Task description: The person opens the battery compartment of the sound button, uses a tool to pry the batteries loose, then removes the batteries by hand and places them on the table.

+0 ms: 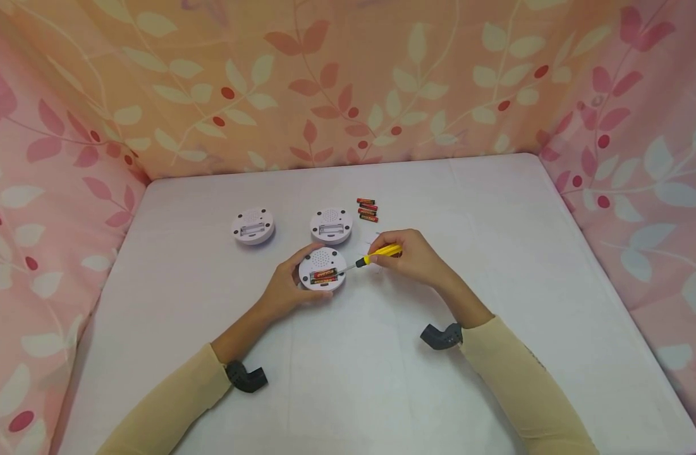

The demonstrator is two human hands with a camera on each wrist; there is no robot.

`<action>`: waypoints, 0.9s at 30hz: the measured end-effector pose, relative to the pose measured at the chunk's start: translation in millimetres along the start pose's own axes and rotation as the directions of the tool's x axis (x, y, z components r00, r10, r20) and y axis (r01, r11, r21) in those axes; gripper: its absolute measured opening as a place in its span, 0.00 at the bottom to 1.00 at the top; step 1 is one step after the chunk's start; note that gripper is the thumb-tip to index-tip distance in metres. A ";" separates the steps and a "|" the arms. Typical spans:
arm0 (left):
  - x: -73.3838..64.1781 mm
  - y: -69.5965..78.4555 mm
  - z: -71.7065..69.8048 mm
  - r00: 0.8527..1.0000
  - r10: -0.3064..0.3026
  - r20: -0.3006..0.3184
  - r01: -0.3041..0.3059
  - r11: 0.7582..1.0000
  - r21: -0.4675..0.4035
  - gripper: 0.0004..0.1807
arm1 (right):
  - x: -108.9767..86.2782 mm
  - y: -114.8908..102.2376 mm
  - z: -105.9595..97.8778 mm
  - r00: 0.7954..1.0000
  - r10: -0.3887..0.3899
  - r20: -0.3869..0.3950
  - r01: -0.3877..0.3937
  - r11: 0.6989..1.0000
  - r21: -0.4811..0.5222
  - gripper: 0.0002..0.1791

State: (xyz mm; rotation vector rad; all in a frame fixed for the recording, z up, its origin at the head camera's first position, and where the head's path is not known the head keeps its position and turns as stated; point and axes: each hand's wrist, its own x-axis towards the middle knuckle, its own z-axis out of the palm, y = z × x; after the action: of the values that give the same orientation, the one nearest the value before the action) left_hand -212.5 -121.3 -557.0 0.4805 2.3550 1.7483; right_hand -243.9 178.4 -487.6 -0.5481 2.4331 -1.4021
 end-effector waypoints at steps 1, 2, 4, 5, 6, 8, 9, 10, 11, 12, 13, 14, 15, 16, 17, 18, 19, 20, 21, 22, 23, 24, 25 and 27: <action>0.2 0.1 0.0 1.000 0.001 0.001 -0.001 1.000 -0.004 0.55 | 0.0 -0.3 -0.1 1.000 0.001 -0.001 -0.001 1.000 -0.004 0.05; 0.2 0.1 -0.1 1.000 0.001 0.003 -0.001 1.000 -0.007 0.55 | 0.1 -0.4 -0.3 1.000 0.004 -0.003 -0.004 1.000 -0.013 0.05; 0.3 0.4 -0.2 1.000 0.003 0.004 -0.003 1.000 -0.011 0.55 | 0.0 -1.5 -1.2 1.000 0.013 -0.007 -0.013 0.999 -0.030 0.05; 0.3 0.4 -0.3 1.000 0.002 0.004 -0.002 1.000 -0.013 0.55 | -0.1 -2.3 -1.8 1.000 0.016 -0.009 -0.017 0.999 -0.038 0.05; 0.3 0.3 -0.4 1.000 -0.001 0.004 0.001 1.000 -0.014 0.55 | -0.3 -3.1 -2.6 1.000 0.017 -0.013 -0.017 0.999 -0.048 0.05; 0.2 -0.1 -0.4 1.000 -0.006 0.005 0.006 1.000 -0.012 0.55 | -1.3 -5.2 -4.7 1.000 0.014 -0.023 -0.015 0.998 -0.067 0.05; 0.2 -0.5 -0.5 1.000 -0.007 0.004 0.007 1.000 -0.011 0.55 | -2.3 -6.9 -5.8 1.000 0.010 -0.028 -0.012 0.997 -0.071 0.05; 0.2 -0.9 -0.5 1.000 -0.009 0.004 0.009 1.000 -0.011 0.55 | -3.3 -8.6 -6.9 0.999 0.003 -0.034 -0.006 0.997 -0.080 0.05; 0.4 -1.5 -0.6 1.000 -0.008 0.004 0.008 1.000 -0.012 0.55 | -4.3 -10.4 -7.8 0.999 -0.006 -0.038 0.002 0.996 -0.089 0.05; 0.6 -2.0 -0.7 1.000 -0.006 0.004 0.006 1.000 -0.013 0.55 | -5.5 -12.2 -8.5 0.999 -0.014 -0.042 0.010 0.995 -0.097 0.05; 0.7 -2.5 -0.5 1.000 -0.003 0.005 0.003 1.000 -0.016 0.55 | -6.7 -14.3 -9.0 0.999 -0.021 -0.043 0.017 0.995 -0.103 0.05; 0.9 -2.7 -0.3 1.000 0.000 0.005 0.000 1.000 -0.018 0.55 | -7.8 -16.2 -9.2 0.999 -0.030 -0.042 0.026 0.994 -0.109 0.06; 1.0 -3.2 -0.2 1.000 0.003 0.004 -0.003 1.000 -0.020 0.55 | -8.8 -17.9 -9.3 0.998 -0.045 -0.042 0.040 0.992 -0.117 0.06; 1.0 -3.6 -0.2 1.000 0.005 0.004 -0.005 1.000 -0.021 0.55 | -9.8 -19.8 -9.0 0.997 -0.063 -0.041 0.057 0.990 -0.126 0.07; 1.0 -4.0 -0.3 1.000 0.007 0.004 -0.007 1.000 -0.022 0.55 | -10.7 -21.7 -8.5 0.996 -0.080 -0.039 0.075 0.988 -0.132 0.07; 0.9 -4.2 -0.3 1.000 0.005 0.004 -0.005 1.000 -0.017 0.56 | -11.4 -23.2 -7.8 0.994 -0.100 -0.039 0.093 0.986 -0.138 0.08; 0.9 -4.4 -0.3 1.000 0.005 0.004 -0.005 1.000 -0.014 0.56 | -12.1 -24.6 -7.2 0.992 -0.120 -0.038 0.113 0.983 -0.144 0.09; 0.7 -4.3 -0.3 1.000 0.001 0.004 -0.001 1.000 -0.012 0.56 | -12.8 -25.6 -6.6 0.989 -0.140 -0.037 0.133 0.979 -0.154 0.09; 0.6 -4.0 0.0 1.000 -0.010 0.004 0.010 1.000 -0.007 0.56 | -13.4 -26.7 -6.0 0.987 -0.158 -0.034 0.151 0.976 -0.159 0.10; 0.5 -3.8 0.2 1.000 -0.015 0.004 0.015 1.000 0.000 0.56 | -13.9 -28.2 -5.4 0.985 -0.169 -0.030 0.162 0.973 -0.166 0.10; 0.4 -3.7 0.2 1.000 -0.018 0.003 0.018 1.000 0.006 0.56 | -14.4 -29.3 -4.8 0.983 -0.179 -0.027 0.172 0.970 -0.171 0.10; 0.3 -3.6 0.3 1.000 -0.022 0.003 0.022 1.000 0.011 0.56 | -14.8 -30.1 -4.4 0.982 -0.188 -0.024 0.181 0.967 -0.178 0.10; 0.2 -3.4 0.4 1.000 -0.025 0.003 0.025 1.000 0.015 0.55 | -15.2 -30.8 -4.1 0.981 -0.193 -0.020 0.186 0.965 -0.185 0.10; 0.2 -3.1 0.5 1.000 -0.027 0.003 0.027 0.999 0.027 0.56 | -15.6 -31.9 -3.4 0.980 -0.199 -0.014 0.192 0.961 -0.198 0.11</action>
State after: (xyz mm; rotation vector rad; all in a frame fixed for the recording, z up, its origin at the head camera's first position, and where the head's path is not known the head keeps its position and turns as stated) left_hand -213.0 -121.6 -560.1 0.4529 2.3739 1.7055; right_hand -225.6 173.5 -457.4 -0.8381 2.6217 -1.2570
